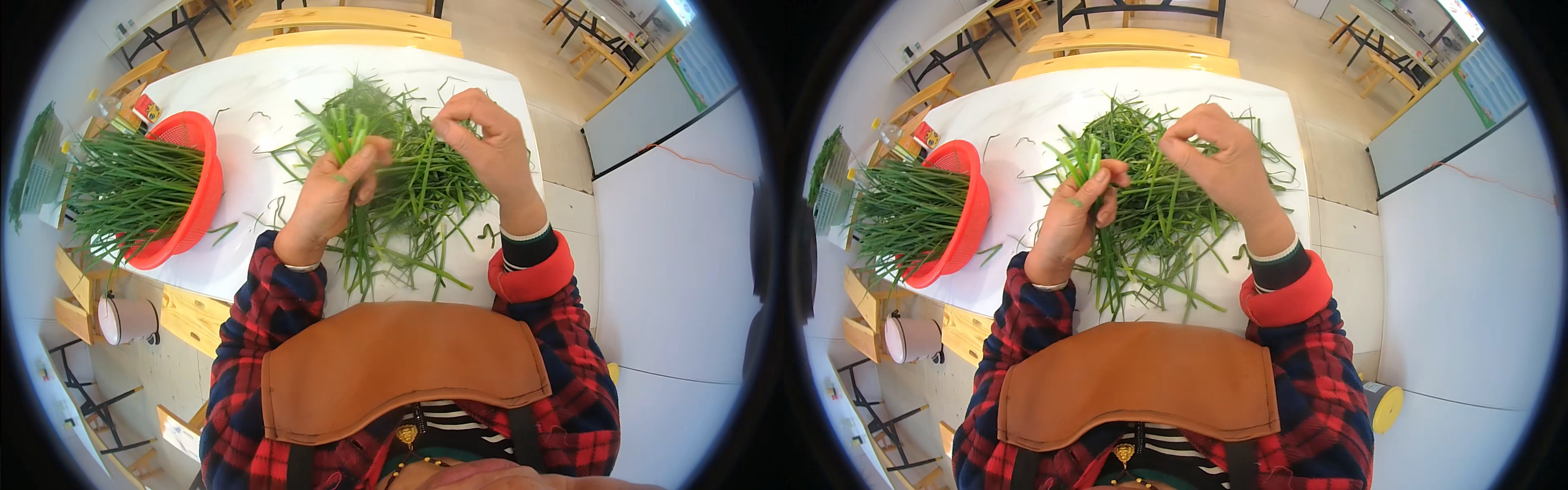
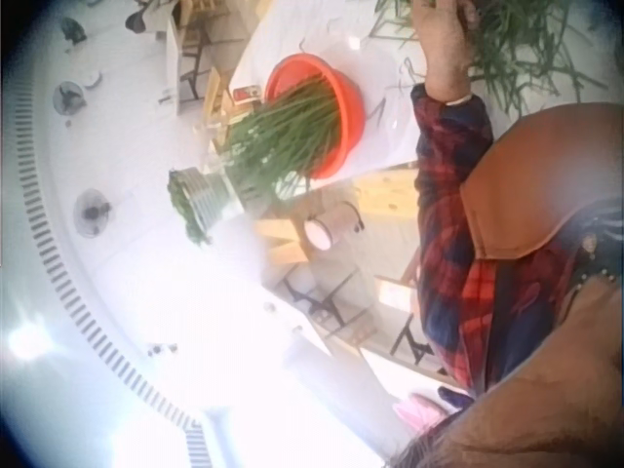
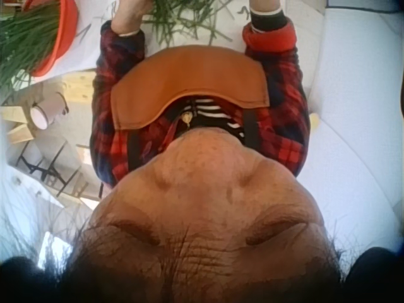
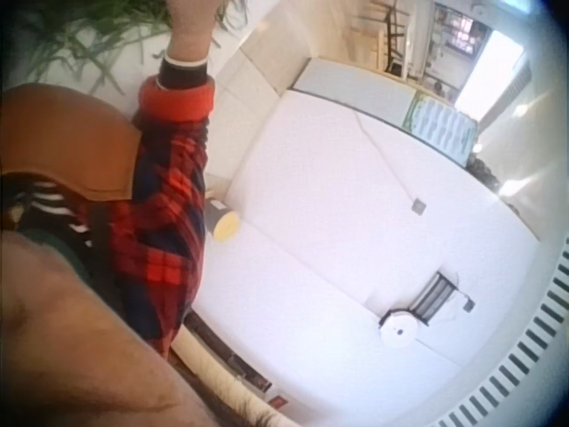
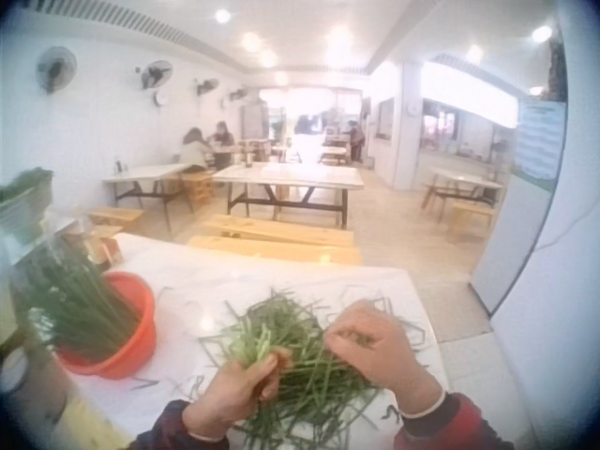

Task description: The person trims green onion stalks by hand, snapping off the root ends and placing the trimmed pieces into a red colander. The person repeatedly picks up stalks from a pile on the table, snaps the ends, and deposits the trimmed pieces into the colander.

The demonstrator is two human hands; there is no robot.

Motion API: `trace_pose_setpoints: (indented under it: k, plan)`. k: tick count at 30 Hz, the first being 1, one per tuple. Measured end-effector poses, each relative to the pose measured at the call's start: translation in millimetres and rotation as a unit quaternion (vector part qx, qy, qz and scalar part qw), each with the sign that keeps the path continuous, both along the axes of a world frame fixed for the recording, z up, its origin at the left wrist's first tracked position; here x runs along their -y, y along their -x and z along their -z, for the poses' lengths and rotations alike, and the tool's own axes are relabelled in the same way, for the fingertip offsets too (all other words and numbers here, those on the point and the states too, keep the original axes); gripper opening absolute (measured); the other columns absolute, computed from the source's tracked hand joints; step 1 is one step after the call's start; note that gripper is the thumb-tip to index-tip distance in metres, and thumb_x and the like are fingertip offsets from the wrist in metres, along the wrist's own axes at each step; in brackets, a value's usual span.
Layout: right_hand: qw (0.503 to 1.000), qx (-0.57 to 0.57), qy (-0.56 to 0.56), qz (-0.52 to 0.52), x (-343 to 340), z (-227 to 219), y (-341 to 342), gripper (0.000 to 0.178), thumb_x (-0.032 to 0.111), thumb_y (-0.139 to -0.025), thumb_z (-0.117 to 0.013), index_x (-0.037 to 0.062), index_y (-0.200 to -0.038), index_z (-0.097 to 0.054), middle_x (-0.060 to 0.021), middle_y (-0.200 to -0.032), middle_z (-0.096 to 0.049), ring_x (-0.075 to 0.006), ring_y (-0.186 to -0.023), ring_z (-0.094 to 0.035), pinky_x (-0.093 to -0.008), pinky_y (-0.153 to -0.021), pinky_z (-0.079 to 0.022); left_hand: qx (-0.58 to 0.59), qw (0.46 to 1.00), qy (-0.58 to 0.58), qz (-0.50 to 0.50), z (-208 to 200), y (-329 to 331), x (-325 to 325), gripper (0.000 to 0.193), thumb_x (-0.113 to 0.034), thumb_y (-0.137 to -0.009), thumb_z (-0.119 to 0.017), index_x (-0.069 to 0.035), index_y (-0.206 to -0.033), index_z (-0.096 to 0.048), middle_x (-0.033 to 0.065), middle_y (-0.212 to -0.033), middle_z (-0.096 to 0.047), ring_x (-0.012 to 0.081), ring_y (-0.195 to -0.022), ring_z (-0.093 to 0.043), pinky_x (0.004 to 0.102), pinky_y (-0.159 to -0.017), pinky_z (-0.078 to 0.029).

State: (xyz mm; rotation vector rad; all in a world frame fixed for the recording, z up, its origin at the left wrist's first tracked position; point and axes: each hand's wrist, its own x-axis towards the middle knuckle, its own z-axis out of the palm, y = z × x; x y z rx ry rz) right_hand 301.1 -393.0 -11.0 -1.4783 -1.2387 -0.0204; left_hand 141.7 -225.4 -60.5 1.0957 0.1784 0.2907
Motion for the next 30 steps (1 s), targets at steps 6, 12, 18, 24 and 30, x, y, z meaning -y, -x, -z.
trace_pose_setpoints:
  k: [6,12,18,24,30]
  plan:
    - [0.999,-0.007,0.036,-0.001,-20,20,17,0.012,0.014,-0.089,-0.071,0.0026,-0.094,-0.072,-0.0090,-0.090,-0.066,-0.0212,-0.091,-0.063,-0.0324,-0.082,-0.051,-0.057,0.997,-0.032,0.045,-3,5,3,0.021,-0.024,-0.103,-0.058,-0.005,-0.107,-0.066,-0.0010,-0.080,-0.057,0.0070,-0.059,-0.042,0.0214,-0.052,-0.034]
    - [0.963,0.179,0.139,0.146,-32,40,-12,0.004,0.010,-0.084,-0.070,0.0095,-0.088,-0.071,-0.0039,-0.094,-0.070,-0.0272,-0.093,-0.060,-0.0384,-0.086,-0.046,-0.006,0.997,0.062,-0.040,2,1,-25,0.022,-0.026,-0.105,-0.055,-0.006,-0.102,-0.063,-0.0029,-0.072,-0.052,0.0077,-0.057,-0.042,0.0230,-0.051,-0.032]
    - [0.926,0.316,0.164,0.129,-44,73,-27,0.019,0.007,-0.083,-0.067,0.0138,-0.099,-0.072,-0.0033,-0.114,-0.068,-0.0268,-0.120,-0.054,-0.0420,-0.102,-0.039,-0.027,0.998,0.048,-0.029,6,1,-20,0.023,-0.027,-0.105,-0.054,-0.005,-0.103,-0.063,-0.0033,-0.071,-0.051,0.0073,-0.059,-0.045,0.0234,-0.051,-0.033]
    - [0.867,0.393,0.212,0.221,-43,77,-31,0.021,0.005,-0.080,-0.065,0.0157,-0.096,-0.073,-0.0014,-0.129,-0.065,-0.0280,-0.133,-0.048,-0.0426,-0.109,-0.035,-0.033,0.998,0.044,-0.018,5,1,-17,0.024,-0.027,-0.105,-0.054,-0.005,-0.102,-0.063,-0.0034,-0.072,-0.051,0.0072,-0.060,-0.044,0.0232,-0.052,-0.033]
    - [0.903,0.336,0.091,0.254,-27,47,-32,0.030,0.000,-0.075,-0.065,0.0173,-0.097,-0.075,-0.0013,-0.124,-0.068,-0.0296,-0.127,-0.053,-0.0426,-0.110,-0.036,-0.036,0.997,0.048,-0.038,8,0,-19,0.024,-0.026,-0.105,-0.055,-0.004,-0.103,-0.064,-0.0024,-0.073,-0.052,0.0078,-0.062,-0.044,0.0240,-0.053,-0.034]
